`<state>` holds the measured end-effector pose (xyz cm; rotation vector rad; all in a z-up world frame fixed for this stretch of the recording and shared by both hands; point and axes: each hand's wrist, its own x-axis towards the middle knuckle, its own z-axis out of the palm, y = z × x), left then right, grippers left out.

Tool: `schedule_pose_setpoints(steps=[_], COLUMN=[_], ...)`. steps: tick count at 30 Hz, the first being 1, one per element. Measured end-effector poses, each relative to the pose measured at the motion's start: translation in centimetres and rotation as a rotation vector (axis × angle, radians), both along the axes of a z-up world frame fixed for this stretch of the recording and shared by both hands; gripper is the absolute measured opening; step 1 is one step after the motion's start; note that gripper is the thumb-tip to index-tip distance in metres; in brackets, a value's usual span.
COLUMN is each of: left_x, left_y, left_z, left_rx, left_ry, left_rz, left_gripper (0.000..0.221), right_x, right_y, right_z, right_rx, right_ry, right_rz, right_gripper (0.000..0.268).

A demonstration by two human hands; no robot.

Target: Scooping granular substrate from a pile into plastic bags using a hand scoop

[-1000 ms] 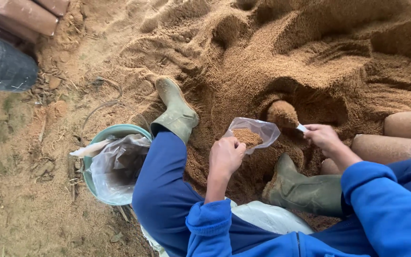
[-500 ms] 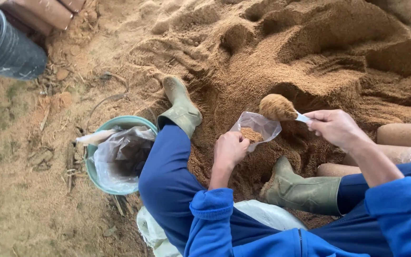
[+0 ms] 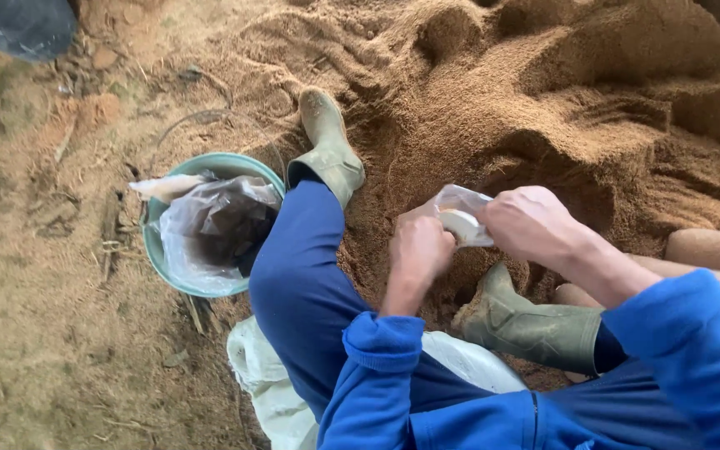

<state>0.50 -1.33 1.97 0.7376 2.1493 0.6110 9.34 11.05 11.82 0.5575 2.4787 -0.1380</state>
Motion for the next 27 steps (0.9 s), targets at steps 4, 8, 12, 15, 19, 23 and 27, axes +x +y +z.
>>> schedule_pose_setpoints(steps=[4, 8, 12, 15, 19, 23, 27], left_x=[2.1, 6.0, 6.9, 7.5, 7.3, 6.5, 7.7], left_y=[-0.8, 0.0, -0.2, -0.5, -0.9, -2.2, -2.3], left_z=[1.2, -4.6, -3.9, -4.6, -5.0, -3.4, -3.6], left_rx=[0.051, 0.048, 0.148, 0.194, 0.218, 0.205, 0.146], left_ry=[-0.057, 0.464, 0.250, 0.242, 0.157, -0.002, -0.050], left_rz=[0.085, -0.446, -0.152, -0.116, 0.019, 0.137, 0.142], left_gripper=[0.025, 0.027, 0.027, 0.023, 0.027, 0.031, 0.038], right_x=[0.1, 3.1, -1.3, 0.6, 1.0, 0.5, 4.5], right_y=[2.2, 3.4, -0.4, -0.5, 0.3, -1.7, 3.1], right_z=[-9.0, -20.8, -15.2, -18.9, -19.4, -11.9, -17.1], right_rx=[0.010, 0.023, -0.348, -0.497, -0.531, -0.495, -0.092], right_ry=[-0.022, 0.110, -0.024, 0.000, 0.251, 0.195, -0.007], right_rz=[0.147, 0.283, -0.124, -0.410, -0.184, -0.221, -0.063], right_gripper=[0.024, 0.030, 0.039, 0.045, 0.035, 0.046, 0.033])
